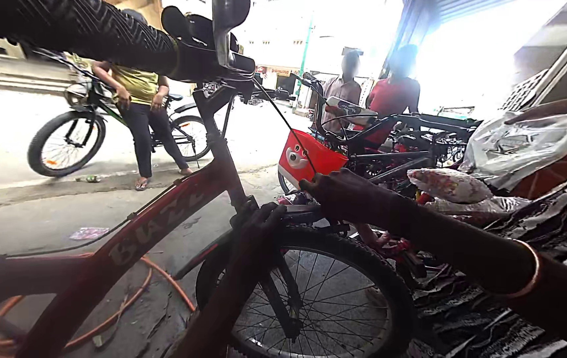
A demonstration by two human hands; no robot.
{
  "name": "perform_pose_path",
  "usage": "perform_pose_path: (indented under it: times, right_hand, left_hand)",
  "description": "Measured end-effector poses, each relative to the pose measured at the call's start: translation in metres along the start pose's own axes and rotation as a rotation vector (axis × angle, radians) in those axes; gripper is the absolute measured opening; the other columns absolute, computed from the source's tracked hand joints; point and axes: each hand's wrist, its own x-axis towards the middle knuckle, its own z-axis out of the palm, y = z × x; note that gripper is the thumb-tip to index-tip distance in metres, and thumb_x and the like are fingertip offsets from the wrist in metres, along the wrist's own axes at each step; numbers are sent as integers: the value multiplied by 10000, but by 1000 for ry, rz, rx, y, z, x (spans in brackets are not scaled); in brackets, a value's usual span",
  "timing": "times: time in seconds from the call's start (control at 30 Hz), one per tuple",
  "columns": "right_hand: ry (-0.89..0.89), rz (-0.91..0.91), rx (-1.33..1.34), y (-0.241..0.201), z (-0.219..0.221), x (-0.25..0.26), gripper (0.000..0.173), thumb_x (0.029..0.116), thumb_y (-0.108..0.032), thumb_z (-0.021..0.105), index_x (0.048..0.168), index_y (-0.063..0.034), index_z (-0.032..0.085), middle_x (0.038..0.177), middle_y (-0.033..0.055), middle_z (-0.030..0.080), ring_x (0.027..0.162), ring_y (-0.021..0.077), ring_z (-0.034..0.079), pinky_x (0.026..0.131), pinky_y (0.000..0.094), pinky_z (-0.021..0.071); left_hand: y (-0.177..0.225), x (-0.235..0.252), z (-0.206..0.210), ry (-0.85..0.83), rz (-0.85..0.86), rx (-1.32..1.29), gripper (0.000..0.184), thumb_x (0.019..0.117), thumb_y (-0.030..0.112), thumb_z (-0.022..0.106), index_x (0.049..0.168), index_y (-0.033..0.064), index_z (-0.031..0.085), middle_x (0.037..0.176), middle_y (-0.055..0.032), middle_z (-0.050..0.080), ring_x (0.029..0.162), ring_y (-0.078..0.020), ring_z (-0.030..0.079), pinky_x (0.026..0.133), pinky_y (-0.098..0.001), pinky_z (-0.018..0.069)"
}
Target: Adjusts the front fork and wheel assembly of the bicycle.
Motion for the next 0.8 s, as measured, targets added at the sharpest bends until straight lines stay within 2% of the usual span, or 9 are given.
perform_pose_path:
  times: [0.07, 0.17, 0.3, 0.4, 0.5, 0.57, 0.63, 0.7, 0.8]
  right_hand:
    - [-65, -73, 25, 2, -5, 8, 298, 913, -323, 727, 1117, -141, 607, 780, 41, 599, 673, 243, 638, 593, 450, 524]
    - [-105, -94, 52, 4, -9, 21, 261, 886, -227, 722, 1101, -129, 611, 765, 51, 603, 696, 263, 639, 599, 477, 513]
    - [-144, -2, 15, -4, -9, 33, 285, 844, -292, 727, 1022, -94, 624, 765, 72, 620, 724, 290, 647, 608, 505, 493]
    - [-105, 28, 43, -21, -12, 32, 213, 876, -269, 710, 919, -69, 649, 795, 101, 617, 755, 312, 641, 635, 510, 488]
    - [-84, 70, 67, -23, -13, 38, 245, 832, -301, 734, 872, -75, 647, 785, 101, 619, 759, 312, 644, 622, 513, 490]
    - [-143, 62, 104, -17, -8, 46, 288, 819, -336, 758, 886, -72, 662, 797, 101, 632, 769, 312, 649, 630, 529, 498]
    - [-149, -3, 149, -12, 3, 55, 279, 796, -331, 766, 814, -84, 637, 740, 82, 613, 698, 285, 635, 579, 514, 490]
    - [-137, -76, 217, -10, 7, 61, 246, 829, -282, 760, 862, -72, 637, 791, 94, 615, 745, 289, 634, 620, 519, 493]
    - [136, -316, 366, -4, 12, 50, 192, 862, -174, 701, 782, -19, 620, 693, 114, 589, 624, 260, 588, 530, 443, 439]
  left_hand:
    - [-6, -1, 5, 23, 34, -40, 333, 959, 199, 704, 1288, 151, 693, 1233, -59, 691, 1091, -232, 681, 952, -458, 556]
    - [-11, 0, 11, 100, 72, -11, 290, 966, 187, 694, 1252, 151, 720, 1208, -51, 717, 1092, -220, 690, 993, -453, 531]
    - [-9, 0, 15, 116, 49, 14, 271, 976, 236, 688, 1232, 160, 735, 1176, -55, 715, 1041, -226, 696, 967, -481, 532]
    - [-8, -2, 15, 122, 22, -2, 278, 972, 224, 693, 1239, 155, 734, 1163, -73, 710, 969, -248, 705, 830, -463, 577]
    - [-9, -2, 17, 150, 7, -38, 278, 945, 147, 716, 1222, 134, 742, 1156, -85, 715, 953, -255, 713, 816, -458, 589]
    - [-8, -2, 21, 182, 14, -29, 262, 952, 168, 712, 1209, 137, 750, 1135, -80, 720, 913, -247, 717, 784, -455, 590]
    - [-7, -3, 19, 175, 20, -20, 268, 959, 172, 706, 1222, 134, 743, 1128, -78, 719, 908, -242, 717, 779, -452, 592]
    - [-7, -3, 18, 183, 22, -29, 275, 943, 152, 716, 1214, 107, 739, 1129, -94, 722, 929, -252, 715, 799, -462, 579]
    - [-7, -5, 15, 193, 29, -47, 284, 929, 137, 728, 1212, 108, 737, 1142, -89, 717, 926, -251, 713, 780, -465, 584]
